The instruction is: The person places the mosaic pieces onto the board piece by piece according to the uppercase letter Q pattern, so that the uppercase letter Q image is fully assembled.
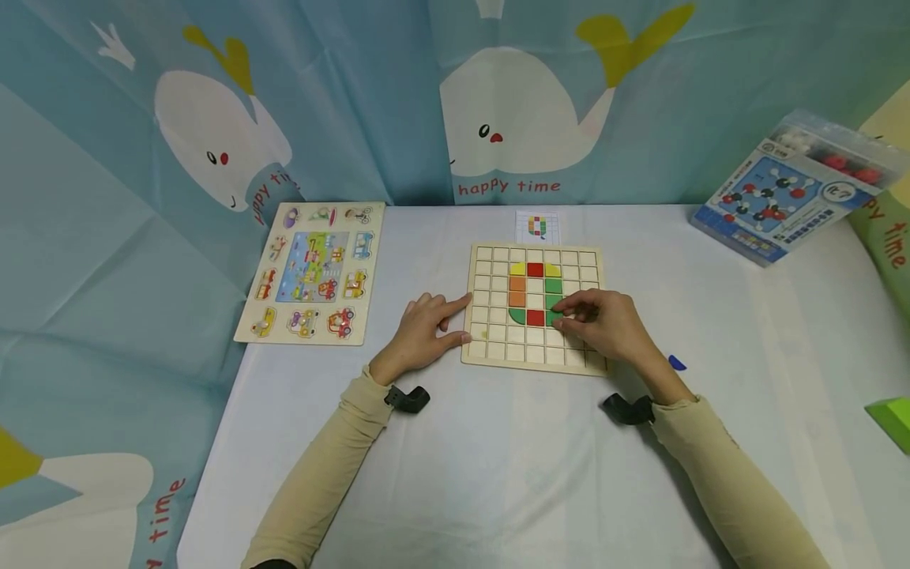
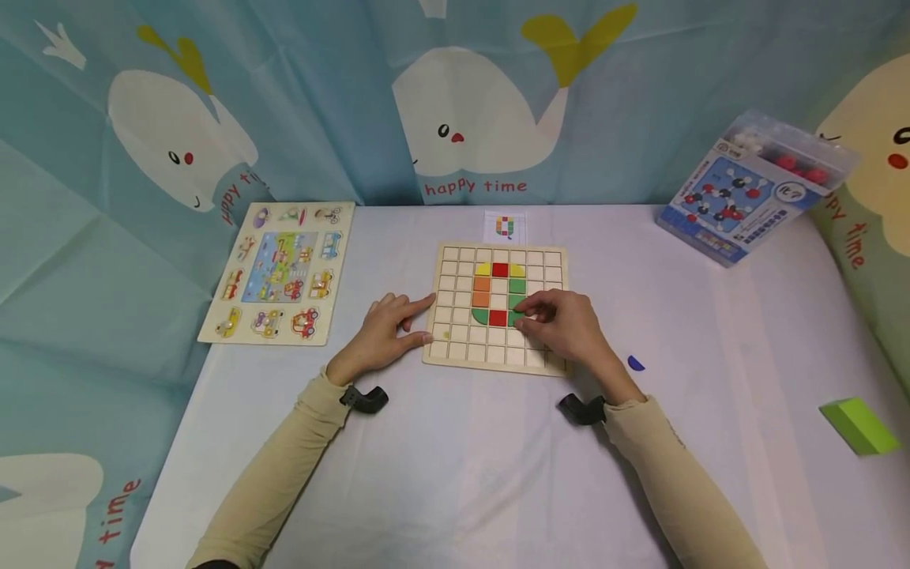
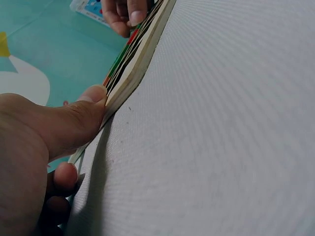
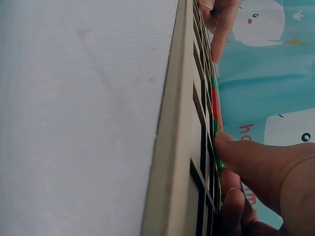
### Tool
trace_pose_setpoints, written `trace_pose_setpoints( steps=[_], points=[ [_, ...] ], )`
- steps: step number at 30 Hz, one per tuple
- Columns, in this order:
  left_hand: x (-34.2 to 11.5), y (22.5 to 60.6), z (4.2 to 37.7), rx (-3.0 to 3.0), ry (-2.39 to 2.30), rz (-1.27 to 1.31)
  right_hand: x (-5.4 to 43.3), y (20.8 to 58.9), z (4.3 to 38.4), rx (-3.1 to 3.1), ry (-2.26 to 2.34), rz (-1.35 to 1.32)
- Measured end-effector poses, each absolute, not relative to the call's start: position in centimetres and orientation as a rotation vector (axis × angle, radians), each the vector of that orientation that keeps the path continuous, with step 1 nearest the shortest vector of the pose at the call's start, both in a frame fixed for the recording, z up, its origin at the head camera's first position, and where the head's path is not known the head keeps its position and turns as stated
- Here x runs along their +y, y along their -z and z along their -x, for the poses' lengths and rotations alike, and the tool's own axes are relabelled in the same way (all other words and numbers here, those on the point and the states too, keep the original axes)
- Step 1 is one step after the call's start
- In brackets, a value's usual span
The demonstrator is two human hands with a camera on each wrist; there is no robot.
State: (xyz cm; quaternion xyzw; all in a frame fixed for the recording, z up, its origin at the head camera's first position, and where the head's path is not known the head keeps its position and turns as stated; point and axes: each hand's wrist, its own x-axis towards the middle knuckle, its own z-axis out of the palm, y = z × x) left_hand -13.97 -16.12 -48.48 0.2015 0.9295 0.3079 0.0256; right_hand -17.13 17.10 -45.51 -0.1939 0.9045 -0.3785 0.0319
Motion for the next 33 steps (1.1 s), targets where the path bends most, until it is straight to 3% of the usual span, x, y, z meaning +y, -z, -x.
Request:
trace_pose_setpoints(
  steps=[15, 24, 33],
  points=[
    [-15.9, 48.6, 13.9, 2.873, -0.974, -0.645, 19.1, 44.6, 17.0, 2.764, 1.167, 0.575],
    [-15.8, 48.5, 13.8, 2.862, -0.961, -0.638, 23.6, 43.4, 15.4, 2.854, 0.953, 0.413],
    [-16.0, 48.1, 13.7, 2.859, -0.963, -0.616, 28.8, 43.2, 13.3, 2.84, 0.748, 0.416]
  ],
)
